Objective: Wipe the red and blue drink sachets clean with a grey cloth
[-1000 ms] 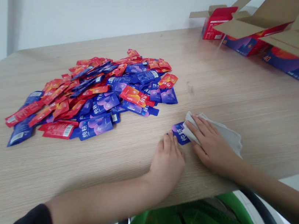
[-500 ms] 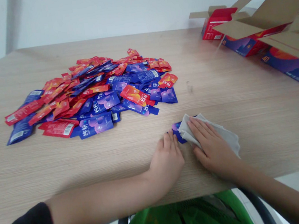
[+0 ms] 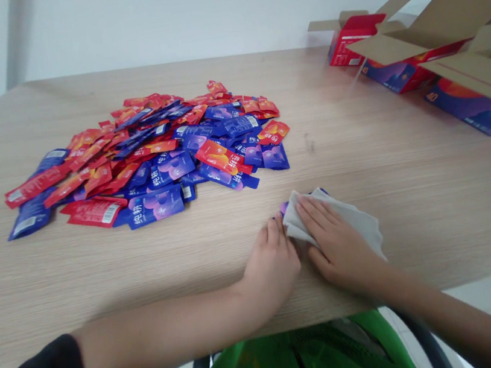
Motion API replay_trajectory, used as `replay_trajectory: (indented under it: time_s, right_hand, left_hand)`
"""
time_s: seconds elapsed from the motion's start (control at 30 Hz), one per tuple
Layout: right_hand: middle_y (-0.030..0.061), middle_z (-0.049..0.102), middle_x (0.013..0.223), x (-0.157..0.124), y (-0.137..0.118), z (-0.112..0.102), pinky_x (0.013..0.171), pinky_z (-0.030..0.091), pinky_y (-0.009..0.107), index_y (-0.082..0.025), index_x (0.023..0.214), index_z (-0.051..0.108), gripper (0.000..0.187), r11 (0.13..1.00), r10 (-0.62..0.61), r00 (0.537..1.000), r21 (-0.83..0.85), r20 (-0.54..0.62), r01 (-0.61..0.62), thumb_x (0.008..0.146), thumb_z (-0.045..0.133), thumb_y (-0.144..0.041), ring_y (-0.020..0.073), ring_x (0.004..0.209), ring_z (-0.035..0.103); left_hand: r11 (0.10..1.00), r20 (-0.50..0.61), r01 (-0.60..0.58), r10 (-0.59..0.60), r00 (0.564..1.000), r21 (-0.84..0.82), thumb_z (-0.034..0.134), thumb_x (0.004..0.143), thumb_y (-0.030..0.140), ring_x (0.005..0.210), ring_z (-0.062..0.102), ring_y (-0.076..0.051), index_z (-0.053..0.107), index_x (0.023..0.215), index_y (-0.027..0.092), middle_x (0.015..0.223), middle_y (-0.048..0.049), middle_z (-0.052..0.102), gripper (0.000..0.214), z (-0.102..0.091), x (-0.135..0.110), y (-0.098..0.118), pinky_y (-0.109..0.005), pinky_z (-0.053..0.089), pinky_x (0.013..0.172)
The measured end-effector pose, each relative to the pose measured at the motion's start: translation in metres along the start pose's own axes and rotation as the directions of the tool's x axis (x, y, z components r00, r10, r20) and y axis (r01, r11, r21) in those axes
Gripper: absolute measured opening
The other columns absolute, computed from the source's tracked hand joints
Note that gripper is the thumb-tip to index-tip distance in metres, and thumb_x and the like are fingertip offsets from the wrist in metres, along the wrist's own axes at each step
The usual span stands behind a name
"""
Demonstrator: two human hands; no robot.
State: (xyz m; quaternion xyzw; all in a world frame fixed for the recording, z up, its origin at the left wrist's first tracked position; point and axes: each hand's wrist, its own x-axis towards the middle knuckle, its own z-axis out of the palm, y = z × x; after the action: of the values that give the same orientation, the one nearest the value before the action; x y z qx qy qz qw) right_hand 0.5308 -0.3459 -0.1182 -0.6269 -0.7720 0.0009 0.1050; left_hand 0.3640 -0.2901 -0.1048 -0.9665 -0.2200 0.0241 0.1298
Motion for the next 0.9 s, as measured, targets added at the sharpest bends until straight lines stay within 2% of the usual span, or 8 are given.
replay_trajectory:
  time_s: [0.1, 0.2, 0.43, 0.7, 0.8, 0.9]
  right_hand:
    - [0.0199, 0.029, 0.156, 0.010, -0.012, -0.001, 0.120, 0.024, 0.049, 0.001, 0.146, 0.037, 0.066, 0.998, -0.061, 0.998, 0.027, 0.026, 0.060, 0.084, 0.043, -0.020, 0.0274, 0.147, 0.021]
    - [0.0194, 0.030, 0.156, 0.010, -0.014, -0.002, 0.120, 0.025, 0.049, 0.000, 0.146, 0.039, 0.064, 0.998, -0.058, 0.998, 0.021, 0.026, 0.057, 0.084, 0.042, -0.020, 0.0264, 0.147, 0.022]
    - [0.0165, 0.026, 0.158, -0.011, 0.009, -0.003, 0.119, 0.027, 0.048, -0.002, 0.150, 0.029, 0.068, 0.999, 0.038, 0.999, -0.031, -0.010, -0.038, 0.086, 0.041, -0.020, 0.0246, 0.147, 0.021]
    - [0.0194, 0.028, 0.156, -0.026, 0.028, 0.000, 0.118, 0.029, 0.047, -0.001, 0.149, 0.030, 0.064, 0.986, 0.156, 0.987, -0.061, -0.035, -0.158, 0.090, 0.040, -0.023, 0.0263, 0.146, 0.023]
    - [0.0208, 0.026, 0.157, -0.022, 0.024, 0.000, 0.119, 0.027, 0.047, 0.002, 0.148, 0.031, 0.065, 0.991, 0.129, 0.991, -0.039, -0.040, -0.130, 0.088, 0.040, -0.021, 0.0271, 0.147, 0.020]
    - [0.0201, 0.023, 0.158, -0.012, 0.013, -0.001, 0.120, 0.026, 0.048, 0.003, 0.148, 0.031, 0.068, 0.999, 0.041, 0.999, 0.001, -0.011, -0.041, 0.085, 0.042, -0.018, 0.0273, 0.148, 0.016]
  left_hand:
    - [0.999, 0.023, -0.013, 0.014, 1.000, -0.052, 0.054, 0.092, 0.022, 0.123, 0.056, -0.036, 0.067, 0.119, 0.002, 0.124, -0.0220, 0.065, 0.036, -0.002, 0.000, -0.002, -0.045, 0.048, 0.099]
    - [0.998, 0.026, -0.003, 0.004, 1.000, -0.062, 0.054, 0.092, 0.023, 0.123, 0.055, -0.036, 0.068, 0.116, 0.002, 0.125, -0.0222, 0.064, 0.034, -0.003, 0.000, -0.001, -0.044, 0.048, 0.099]
    - [0.999, 0.025, 0.030, -0.031, 0.999, 0.017, 0.043, 0.094, 0.016, 0.131, 0.050, -0.034, 0.049, 0.135, -0.006, 0.140, -0.0284, 0.048, 0.047, 0.002, -0.001, 0.003, -0.042, 0.049, 0.100]
    - [1.000, -0.024, 0.027, -0.027, 0.999, 0.007, 0.041, 0.096, 0.019, 0.129, 0.051, -0.037, 0.050, 0.135, -0.007, 0.139, -0.0283, 0.048, 0.048, 0.005, -0.002, 0.004, -0.043, 0.050, 0.099]
    - [0.999, -0.022, 0.033, -0.033, 0.999, -0.004, 0.040, 0.097, 0.020, 0.129, 0.051, -0.036, 0.049, 0.136, -0.007, 0.140, -0.0285, 0.048, 0.048, 0.007, -0.002, 0.004, -0.043, 0.050, 0.099]
    - [0.999, -0.008, 0.036, -0.036, 0.999, -0.016, 0.041, 0.097, 0.019, 0.130, 0.050, -0.036, 0.051, 0.134, -0.006, 0.140, -0.0291, 0.047, 0.046, 0.007, -0.001, 0.003, -0.044, 0.049, 0.099]
